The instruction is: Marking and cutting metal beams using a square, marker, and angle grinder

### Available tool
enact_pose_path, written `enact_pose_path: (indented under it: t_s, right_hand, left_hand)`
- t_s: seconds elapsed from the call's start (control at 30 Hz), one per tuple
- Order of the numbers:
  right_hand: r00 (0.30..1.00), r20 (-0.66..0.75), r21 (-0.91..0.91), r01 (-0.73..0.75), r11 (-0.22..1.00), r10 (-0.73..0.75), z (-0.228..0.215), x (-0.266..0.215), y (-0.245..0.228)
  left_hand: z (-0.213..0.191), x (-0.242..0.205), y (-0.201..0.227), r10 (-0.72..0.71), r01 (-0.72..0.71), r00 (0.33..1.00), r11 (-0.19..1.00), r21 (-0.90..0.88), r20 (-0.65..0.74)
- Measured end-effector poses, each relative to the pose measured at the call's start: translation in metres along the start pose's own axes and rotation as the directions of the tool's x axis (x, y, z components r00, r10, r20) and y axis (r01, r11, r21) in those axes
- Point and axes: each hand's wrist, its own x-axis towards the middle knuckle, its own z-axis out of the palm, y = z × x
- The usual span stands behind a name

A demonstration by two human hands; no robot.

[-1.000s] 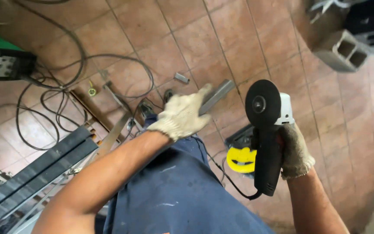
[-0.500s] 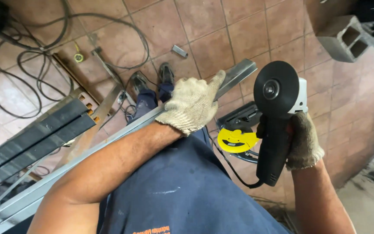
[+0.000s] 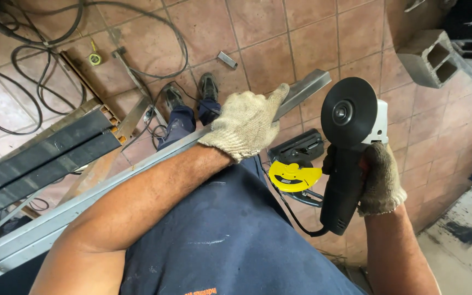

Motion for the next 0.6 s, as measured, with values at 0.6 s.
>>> enact_pose_path:
  t_s: [0.6]
  right_hand:
    - [0.998, 0.051, 0.023, 0.039, 0.999, -0.040, 0.0012, 0.0028, 0.0069]
  left_hand:
    - [0.0005, 0.0020, 0.0013, -0.002, 0.003, 0.999, 1.000, -0.022, 0.048]
